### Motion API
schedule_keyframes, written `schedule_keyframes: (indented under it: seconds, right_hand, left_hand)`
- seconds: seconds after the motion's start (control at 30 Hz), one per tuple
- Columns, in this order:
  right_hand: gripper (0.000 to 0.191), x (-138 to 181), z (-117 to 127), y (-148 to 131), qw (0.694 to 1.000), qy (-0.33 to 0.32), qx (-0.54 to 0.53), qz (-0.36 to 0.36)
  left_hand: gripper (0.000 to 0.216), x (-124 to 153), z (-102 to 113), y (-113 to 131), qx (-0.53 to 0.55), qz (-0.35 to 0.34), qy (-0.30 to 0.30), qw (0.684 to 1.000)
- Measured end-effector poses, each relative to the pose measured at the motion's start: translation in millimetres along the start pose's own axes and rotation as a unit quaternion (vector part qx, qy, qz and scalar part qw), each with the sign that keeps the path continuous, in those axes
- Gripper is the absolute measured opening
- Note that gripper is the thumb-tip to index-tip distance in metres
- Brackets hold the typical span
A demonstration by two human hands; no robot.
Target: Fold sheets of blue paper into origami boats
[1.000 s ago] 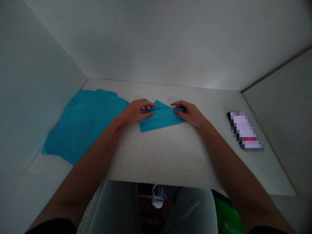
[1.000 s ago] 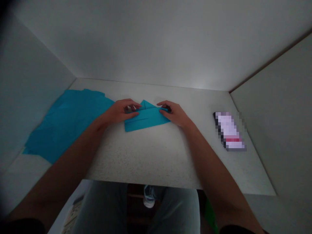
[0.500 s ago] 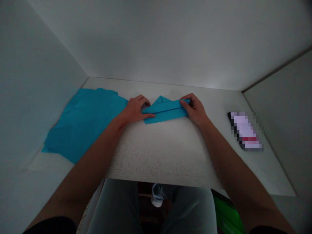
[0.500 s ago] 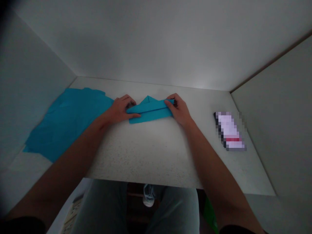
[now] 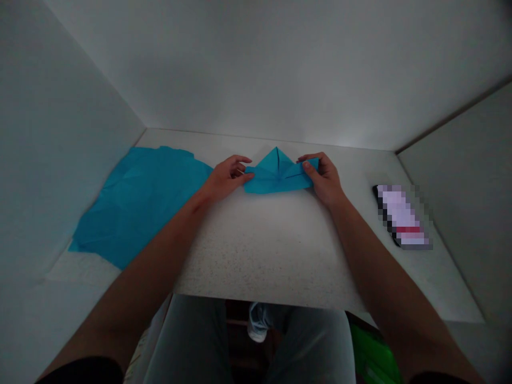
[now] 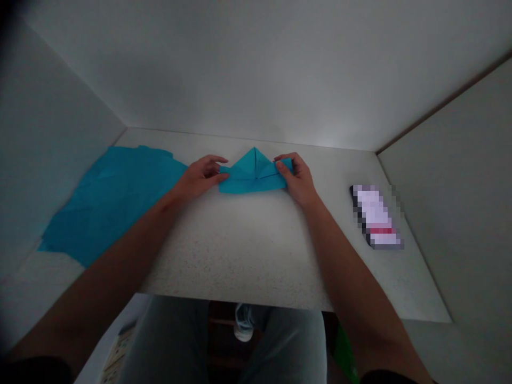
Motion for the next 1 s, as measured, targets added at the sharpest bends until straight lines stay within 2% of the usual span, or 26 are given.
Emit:
schedule_keyframes:
  seconds: [0.1,0.27,0.4,0.6,0.83,0.9,1.0]
  right_hand:
    - [0.051,-1.2,3.1,1.6,1.0,0.024,-0.016,-0.004]
    - [0.06,-4.1,10.7,6.5,0.997,0.067,-0.038,-0.017]
    - [0.061,-3.4,8.6,8.0,0.997,0.053,-0.025,-0.041]
    - [0.06,0.2,1.6,3.5,0.996,0.031,-0.062,-0.063]
    - [0.05,0.5,2.5,2.4,0.997,0.033,-0.037,-0.061]
    - [0.049,-1.4,3.6,4.7,0.997,0.038,-0.019,-0.057]
    - [0.047,-3.6,6.9,10.0,0.997,0.052,-0.017,-0.063]
  left_hand:
    - [0.05,-1.7,0.9,-1.2,0.016,-0.009,0.023,1.0]
    - [0.037,-5.6,8.2,-5.7,0.026,-0.014,0.059,0.998]
    - [0.041,-7.7,6.8,-11.8,0.07,0.002,0.059,0.996]
    - [0.049,-10.3,2.5,-13.8,0.127,0.007,0.064,0.99]
    - [0.044,-7.1,19.4,-12.8,0.114,-0.004,0.129,0.985]
    - [0.039,-6.4,24.5,-9.1,0.116,-0.015,0.145,0.983]
    - [0.019,-7.8,30.4,-9.2,0.119,-0.006,0.164,0.979]
Point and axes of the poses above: each hand's wrist, its own x-axis away from the middle knuckle, its own z-axis out of the back of the hand, y = z × x, the point moved 10 cm from there along -x, towards the middle knuckle, and after that the axes turned 3 degrees about y, right-handed, at the moved point
